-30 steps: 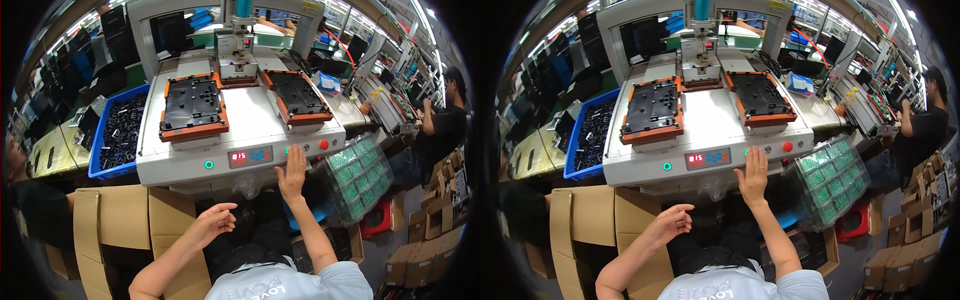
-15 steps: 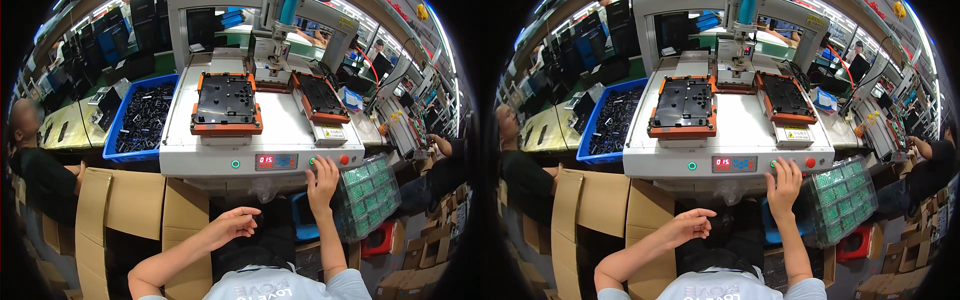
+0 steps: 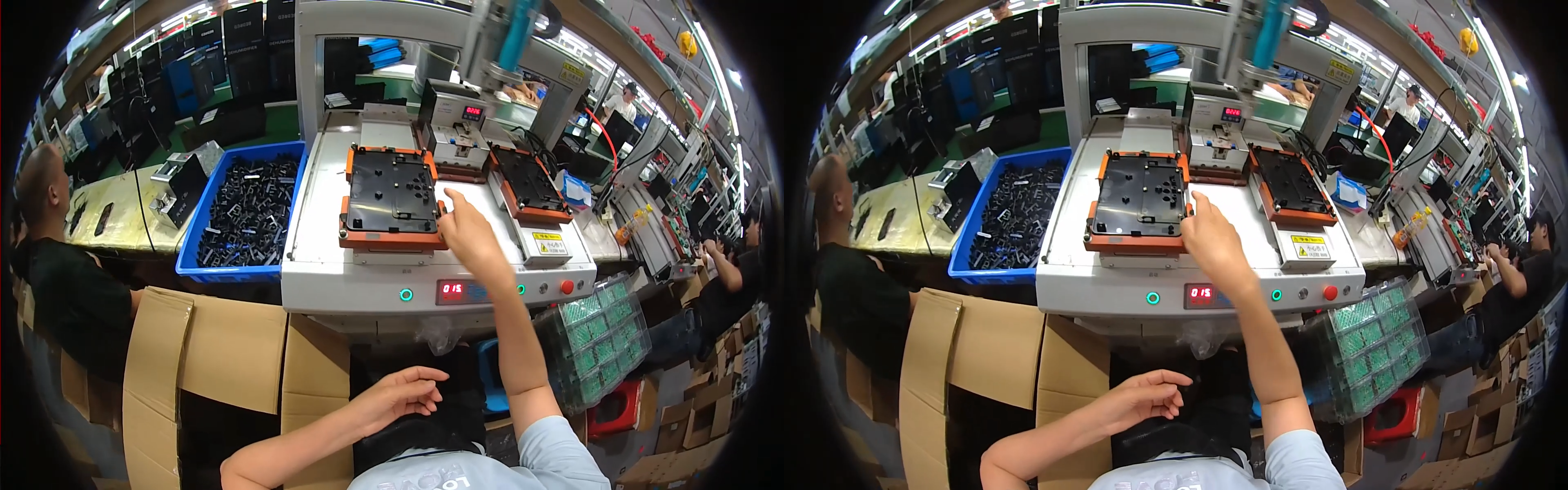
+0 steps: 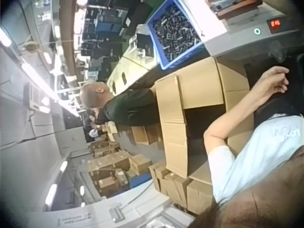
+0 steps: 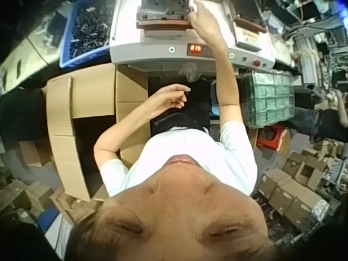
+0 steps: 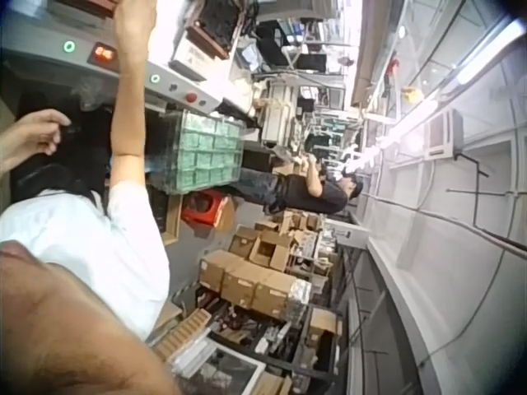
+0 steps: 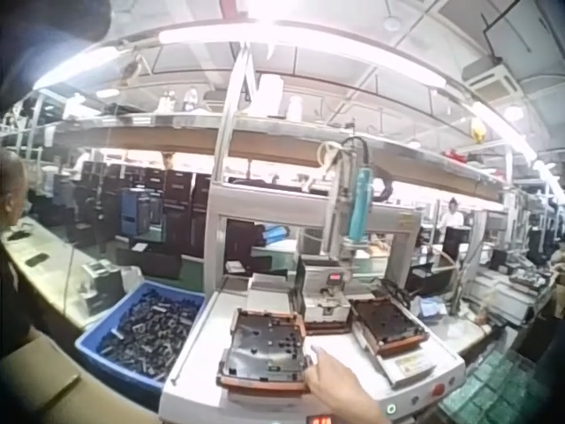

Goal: The recorder is taking black electronic housings, placing them into a machine jig for assembly, and then packing the finished components into cardboard boxes.

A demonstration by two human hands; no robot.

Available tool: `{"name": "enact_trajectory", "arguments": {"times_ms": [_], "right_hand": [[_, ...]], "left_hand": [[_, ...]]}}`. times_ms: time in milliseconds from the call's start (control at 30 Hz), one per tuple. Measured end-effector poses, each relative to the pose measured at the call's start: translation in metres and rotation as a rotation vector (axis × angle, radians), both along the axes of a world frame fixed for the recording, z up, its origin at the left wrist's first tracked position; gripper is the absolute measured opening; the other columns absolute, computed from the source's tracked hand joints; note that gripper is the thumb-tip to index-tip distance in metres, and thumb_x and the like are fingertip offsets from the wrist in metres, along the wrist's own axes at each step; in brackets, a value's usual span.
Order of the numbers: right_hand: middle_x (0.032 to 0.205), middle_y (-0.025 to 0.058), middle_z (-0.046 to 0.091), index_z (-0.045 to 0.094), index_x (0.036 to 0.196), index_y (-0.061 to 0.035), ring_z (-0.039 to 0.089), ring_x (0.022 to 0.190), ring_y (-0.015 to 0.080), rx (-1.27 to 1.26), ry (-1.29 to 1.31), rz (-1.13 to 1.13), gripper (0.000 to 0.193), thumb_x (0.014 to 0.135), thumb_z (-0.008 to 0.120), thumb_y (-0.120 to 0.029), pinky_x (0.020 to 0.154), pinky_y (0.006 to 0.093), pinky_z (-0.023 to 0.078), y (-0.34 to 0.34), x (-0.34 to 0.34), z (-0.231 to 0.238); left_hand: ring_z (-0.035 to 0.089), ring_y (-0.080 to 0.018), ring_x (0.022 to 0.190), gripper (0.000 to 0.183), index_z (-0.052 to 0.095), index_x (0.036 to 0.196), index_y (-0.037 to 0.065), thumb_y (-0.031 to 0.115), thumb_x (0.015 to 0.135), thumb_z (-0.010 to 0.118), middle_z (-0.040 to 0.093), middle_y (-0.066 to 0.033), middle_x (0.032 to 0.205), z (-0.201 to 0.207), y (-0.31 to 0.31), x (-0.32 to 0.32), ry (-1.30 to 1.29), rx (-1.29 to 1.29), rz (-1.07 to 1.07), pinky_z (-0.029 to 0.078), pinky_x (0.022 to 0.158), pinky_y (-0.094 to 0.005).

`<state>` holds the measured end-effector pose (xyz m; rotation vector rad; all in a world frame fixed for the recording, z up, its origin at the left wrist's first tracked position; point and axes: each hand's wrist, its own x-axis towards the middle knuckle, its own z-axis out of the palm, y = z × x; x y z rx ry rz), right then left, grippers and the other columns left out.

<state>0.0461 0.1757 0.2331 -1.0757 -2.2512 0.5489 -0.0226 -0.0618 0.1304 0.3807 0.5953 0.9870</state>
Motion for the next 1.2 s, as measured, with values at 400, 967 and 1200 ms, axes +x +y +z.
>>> {"name": "enact_trajectory", "arguments": {"times_ms": [400, 967, 1200], "right_hand": [[0.093, 0.0311, 0.062, 0.058, 0.095, 0.0048, 0.06, 0.09, 0.0463, 0.118, -0.184, -0.044, 0.048, 0.097, 0.035, -0.037, 0.08, 0.0519, 0.046, 0.152, -0.075, -0.015], [0.098, 0.0264, 0.061, 0.041, 0.112, 0.0094, 0.063, 0.093, 0.0369, -0.125, 0.477, 0.005, 0.059, 0.075, 0.072, -0.024, 0.082, 0.0393, 0.049, 0.034, -0.038, 0.017], [0.103, 0.0118, 0.059, 0.043, 0.124, 0.0057, 0.058, 0.096, 0.0156, -0.171, 0.999, -0.03, 0.065, 0.081, 0.073, -0.032, 0.085, 0.0293, 0.047, 0.055, 0.154, 0.017]], "left_hand": [[0.058, -0.0122, 0.083, 0.032, 0.052, 0.12, 0.001, 0.016, 0.093, 0.057, 0.06, -0.006, 0.09, 0.015, -0.001, 0.001, -0.031, 0.022, -0.047, 0.048, 0.081, -0.0268], [0.06, -0.0176, 0.079, 0.026, 0.056, 0.115, 0.005, 0.011, 0.09, 0.058, 0.062, -0.0066, 0.086, -0.01, 0.014, 0.002, 0.229, -0.069, 0.04, 0.049, 0.075, -0.0309], [0.06, -0.0172, 0.08, 0.027, 0.054, 0.116, 0.001, 0.01, 0.09, 0.056, 0.062, -0.0077, 0.087, -0.008, 0.021, -0.008, 0.38, -0.101, 0.155, 0.049, 0.076, -0.0304]]}}
